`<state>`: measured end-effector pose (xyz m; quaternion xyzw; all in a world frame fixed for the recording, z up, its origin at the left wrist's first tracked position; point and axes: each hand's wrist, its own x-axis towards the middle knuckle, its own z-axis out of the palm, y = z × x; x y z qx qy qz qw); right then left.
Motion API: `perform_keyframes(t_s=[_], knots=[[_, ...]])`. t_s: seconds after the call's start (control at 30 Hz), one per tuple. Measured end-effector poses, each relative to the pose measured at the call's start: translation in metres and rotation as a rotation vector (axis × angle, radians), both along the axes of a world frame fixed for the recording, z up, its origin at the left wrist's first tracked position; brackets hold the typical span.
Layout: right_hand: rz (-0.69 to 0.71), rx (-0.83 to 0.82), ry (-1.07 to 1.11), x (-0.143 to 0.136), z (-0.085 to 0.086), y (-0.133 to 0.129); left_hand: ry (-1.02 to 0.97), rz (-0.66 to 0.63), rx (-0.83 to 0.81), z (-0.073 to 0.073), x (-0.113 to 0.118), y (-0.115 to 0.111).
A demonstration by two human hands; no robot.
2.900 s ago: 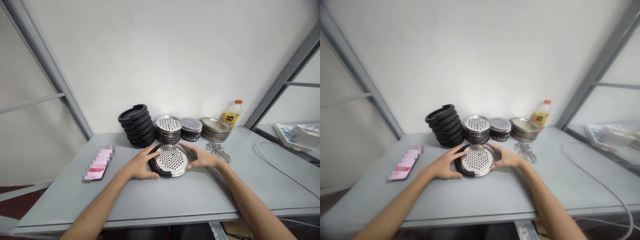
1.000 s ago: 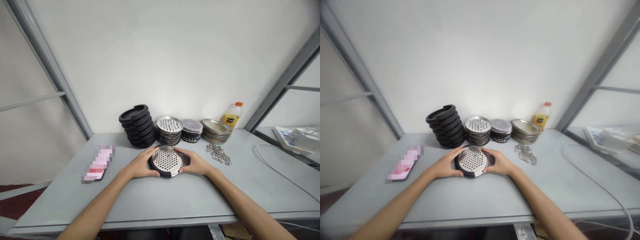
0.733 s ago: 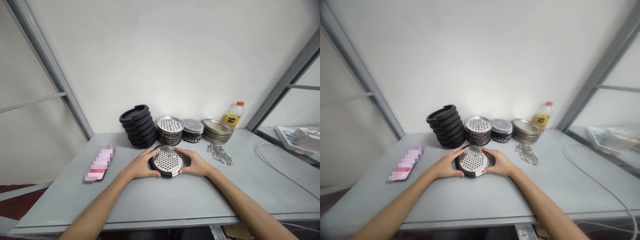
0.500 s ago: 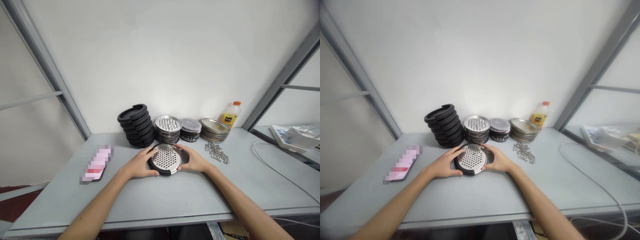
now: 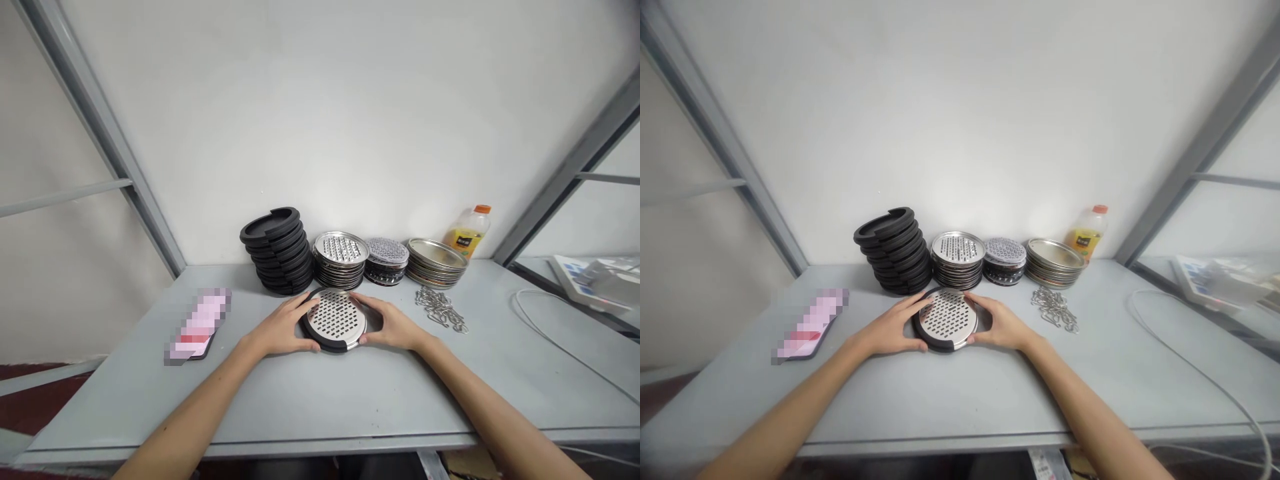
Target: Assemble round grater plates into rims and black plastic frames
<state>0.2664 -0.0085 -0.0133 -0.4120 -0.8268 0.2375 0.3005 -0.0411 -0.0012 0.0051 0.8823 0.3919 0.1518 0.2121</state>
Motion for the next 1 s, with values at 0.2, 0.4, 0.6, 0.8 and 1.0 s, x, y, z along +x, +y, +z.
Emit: perform_keyframes(t_s=[0.2,0.4,0.6,0.8,1.0], knots=[[0.001,0.026,-0.024,-0.0006,0.0003,-0.0007,-0.024,-0.002,0.024,-0.0036,0.0013,0.0007],[0.01,0.037,-0.025,-0.0003,0.0051,-0.0014,-0.025,-0.006,0.064,-0.0051,0.0015,0.001],[0.012,0.049,-0.041,-0.0013,0.0096,-0.0033,0.007,-0.052,0.106,-0.0052,0.0033,0.0],[0.025,0.071,-0.048,0.001,0.0078,-0.0025,0.055,-0.045,0.083,-0.004,0.0038,-0.0005],[0.03,0.101,-0.048,0.0021,0.0047,-0.0013,0.019,-0.032,0.045,0.0035,0.0049,-0.0029]])
